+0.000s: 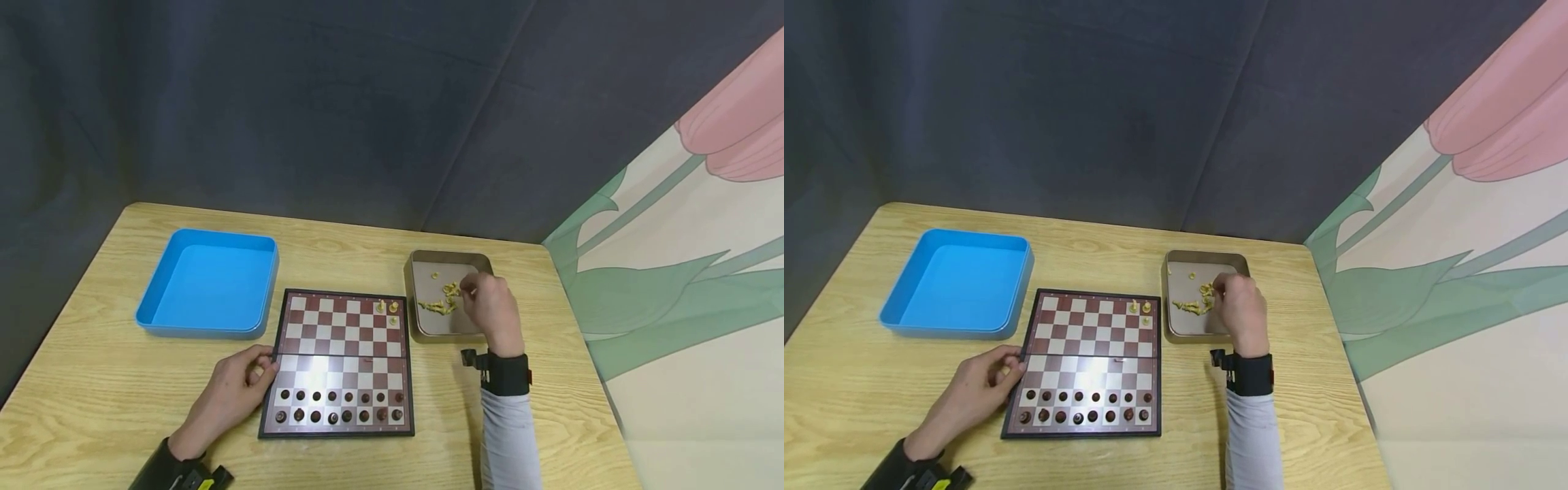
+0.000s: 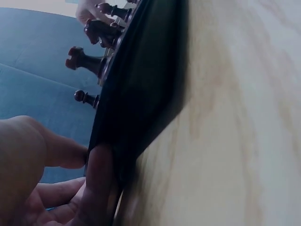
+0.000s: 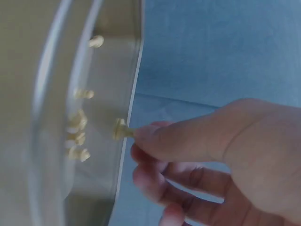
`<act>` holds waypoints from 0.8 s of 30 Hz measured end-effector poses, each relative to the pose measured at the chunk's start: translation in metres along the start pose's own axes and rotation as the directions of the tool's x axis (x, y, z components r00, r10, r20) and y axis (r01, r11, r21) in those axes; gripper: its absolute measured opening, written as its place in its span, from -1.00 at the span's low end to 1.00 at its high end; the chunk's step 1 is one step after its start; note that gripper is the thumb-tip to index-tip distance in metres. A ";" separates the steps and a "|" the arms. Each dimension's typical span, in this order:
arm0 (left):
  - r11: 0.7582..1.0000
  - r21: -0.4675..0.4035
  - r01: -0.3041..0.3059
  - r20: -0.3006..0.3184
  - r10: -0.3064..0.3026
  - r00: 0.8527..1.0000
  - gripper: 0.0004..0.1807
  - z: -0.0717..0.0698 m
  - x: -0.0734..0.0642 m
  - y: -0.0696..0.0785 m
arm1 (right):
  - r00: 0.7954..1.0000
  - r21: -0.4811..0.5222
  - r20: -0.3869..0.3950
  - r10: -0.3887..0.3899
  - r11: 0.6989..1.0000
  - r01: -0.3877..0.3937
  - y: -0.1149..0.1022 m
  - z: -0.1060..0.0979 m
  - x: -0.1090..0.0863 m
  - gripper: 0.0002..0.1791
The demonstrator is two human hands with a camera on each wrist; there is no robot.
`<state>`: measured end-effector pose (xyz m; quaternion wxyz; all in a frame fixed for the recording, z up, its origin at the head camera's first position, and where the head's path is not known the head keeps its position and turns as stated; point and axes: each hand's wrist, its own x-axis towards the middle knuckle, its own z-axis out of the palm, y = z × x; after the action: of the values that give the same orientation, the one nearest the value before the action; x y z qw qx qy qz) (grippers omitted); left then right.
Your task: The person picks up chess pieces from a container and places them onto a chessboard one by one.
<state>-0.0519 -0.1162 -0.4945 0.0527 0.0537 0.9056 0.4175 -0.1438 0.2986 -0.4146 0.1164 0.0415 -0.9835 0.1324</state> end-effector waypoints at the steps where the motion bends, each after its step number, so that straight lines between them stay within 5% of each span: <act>1: 1.000 -0.001 0.000 -0.003 0.000 1.000 -0.73 0.000 0.000 0.001 | 1.000 0.005 -0.007 -0.006 1.000 0.006 -0.002 -0.002 0.000 -0.95; 14: 0.998 -0.064 -0.025 -0.030 0.023 0.999 -0.48 0.003 0.001 0.000 | 0.977 0.138 -0.113 -0.181 0.971 0.195 -0.029 -0.010 0.000 -0.91; 24: 0.993 -0.112 -0.039 -0.022 0.036 0.999 -0.47 0.003 0.003 -0.003 | 0.931 0.207 -0.066 -0.359 0.908 0.364 -0.064 -0.001 -0.005 -0.94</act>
<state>-0.0541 -0.1150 -0.4989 0.0389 0.0636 0.8800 0.4691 -0.1315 0.2373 -0.3984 0.1464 0.2334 -0.9369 0.2152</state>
